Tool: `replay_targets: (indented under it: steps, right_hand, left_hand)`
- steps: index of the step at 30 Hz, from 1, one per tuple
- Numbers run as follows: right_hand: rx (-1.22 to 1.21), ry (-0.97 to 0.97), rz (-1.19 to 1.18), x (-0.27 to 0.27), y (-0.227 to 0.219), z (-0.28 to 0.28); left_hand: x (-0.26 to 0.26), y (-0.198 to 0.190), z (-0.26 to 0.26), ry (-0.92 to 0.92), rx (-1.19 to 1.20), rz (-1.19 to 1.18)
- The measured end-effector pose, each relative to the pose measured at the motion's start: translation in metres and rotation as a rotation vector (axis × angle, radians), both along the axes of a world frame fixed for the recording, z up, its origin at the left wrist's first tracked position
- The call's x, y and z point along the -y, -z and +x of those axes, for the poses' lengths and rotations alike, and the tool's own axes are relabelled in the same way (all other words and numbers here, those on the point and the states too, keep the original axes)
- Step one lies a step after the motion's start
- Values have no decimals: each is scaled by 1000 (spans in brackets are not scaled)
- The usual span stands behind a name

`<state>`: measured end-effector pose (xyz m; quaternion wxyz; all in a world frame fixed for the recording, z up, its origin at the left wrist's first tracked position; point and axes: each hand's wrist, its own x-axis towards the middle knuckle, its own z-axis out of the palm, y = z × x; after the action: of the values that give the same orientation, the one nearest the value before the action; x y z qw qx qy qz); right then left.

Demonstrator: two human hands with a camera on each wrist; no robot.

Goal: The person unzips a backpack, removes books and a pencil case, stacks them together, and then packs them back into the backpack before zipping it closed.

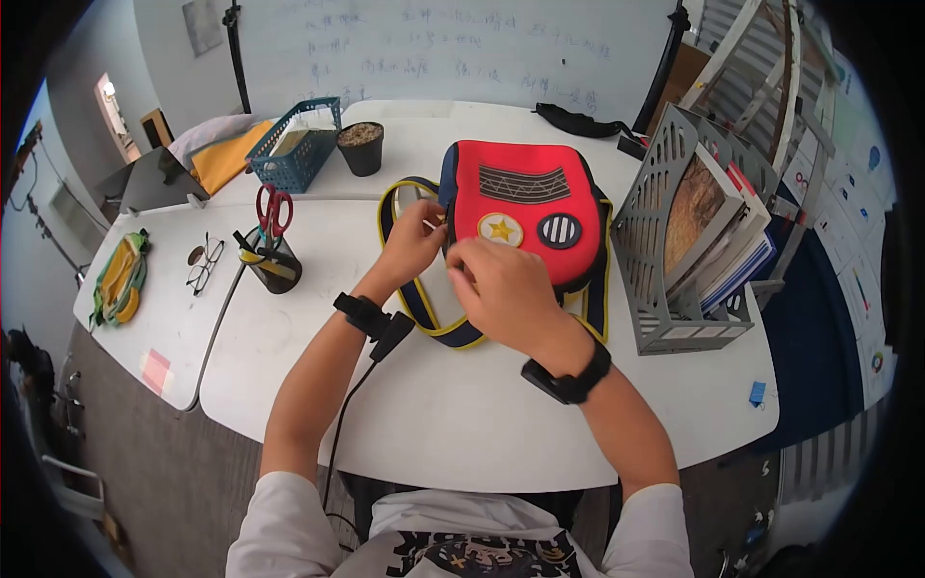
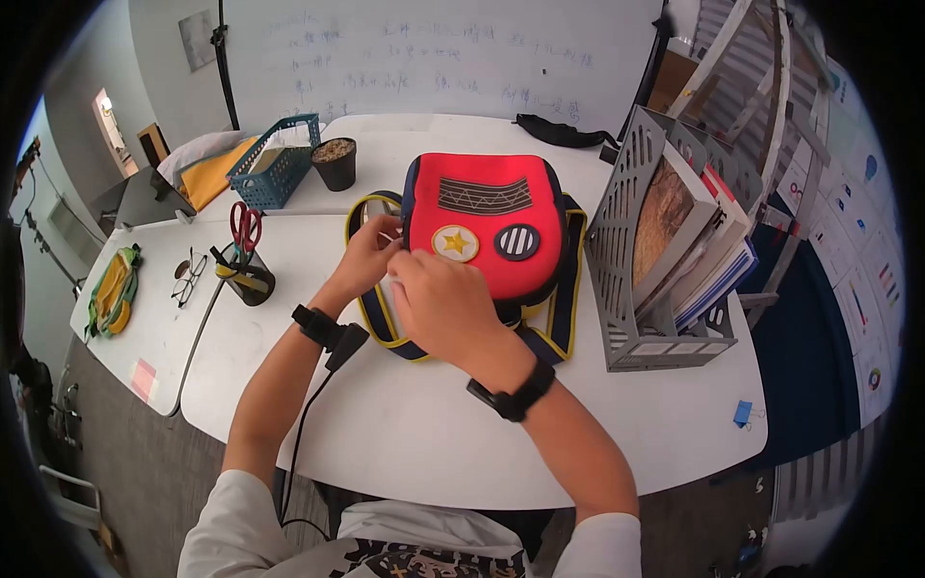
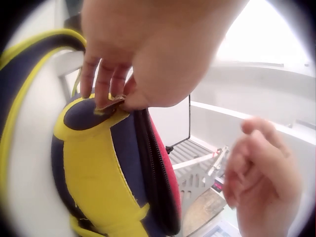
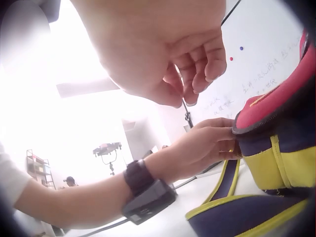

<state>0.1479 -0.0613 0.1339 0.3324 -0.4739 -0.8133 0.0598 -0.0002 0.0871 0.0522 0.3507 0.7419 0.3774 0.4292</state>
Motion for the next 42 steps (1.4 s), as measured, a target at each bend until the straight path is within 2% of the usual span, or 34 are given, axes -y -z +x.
replay_targets:
  steps: [2,4,6,8,9,10,11,12,13,15,16,17,18,19,20,22,24,26,28,30,32,34,36,37,39,40,42]
  right_hand:
    - [22,112,220,-28,15,-6]
    - [85,174,208,-57,26,-8]
    - [188,209,83,-85,41,-7]
    - [147,231,66,-99,40,-8]
    - [123,241,46,-103,41,-10]
    - [119,243,49,-107,44,-12]
    - [-117,222,-5,-110,47,-12]
    - [-348,199,-60,-113,49,-11]
    - [-536,111,-231,-117,47,-7]
    - [-565,108,-255,-118,49,-5]
    - [-608,105,-282,-117,50,-6]
    - [-334,235,-214,-103,42,-12]
    - [-27,289,30,-94,49,-19]
    - [295,284,175,-83,54,-26]
    - [617,272,314,-69,54,-31]
    - [532,203,221,-30,49,-28]
    - [506,196,177,9,56,-8]
    - [275,174,136,39,63,29]
    - [259,287,36,47,65,77]
    - [288,498,-56,54,49,109]
    - [310,560,-103,49,42,121]
    - [308,647,-144,44,35,121]
    - [226,642,-28,44,30,107]
    - [221,653,-33,43,34,108]
    - [175,676,-39,37,46,112]
    - [185,678,-42,37,49,112]
    - [98,671,42,40,55,113]
  left_hand:
    - [10,-7,-2,-28,-14,65]
    - [19,-18,-9,23,-145,205]
    - [25,-23,-15,59,-181,238]
    - [24,-22,-21,192,19,159]
    - [20,-26,-23,193,12,162]
    - [15,-37,-23,141,218,-101]
    - [10,-45,-22,86,426,-367]
    - [0,-46,-18,89,431,-366]
    - [-14,-44,-12,99,249,-422]
    - [-34,-45,6,75,-54,-507]
    - [-39,-48,11,77,-46,-504]
    - [-42,-51,16,57,-144,-479]
    - [-45,-54,20,37,-245,-454]
    - [-49,-57,24,43,-244,-451]
    - [-52,-59,28,35,-371,-406]
    - [-57,-56,31,18,-622,-325]
    - [-60,-43,31,12,-612,-257]
    - [-57,-31,33,-44,-478,-64]
    - [-52,-24,35,-59,-451,-31]
    - [-42,-26,35,-173,-452,137]
    - [-15,-43,32,-176,-480,59]
    - [7,-48,35,-279,-595,516]
    - [52,-63,45,-72,-695,534]
    - [69,-59,50,-59,-699,536]
    - [92,-49,59,155,-598,814]
    - [92,-45,63,155,-589,809]
    - [89,-34,69,100,-738,853]
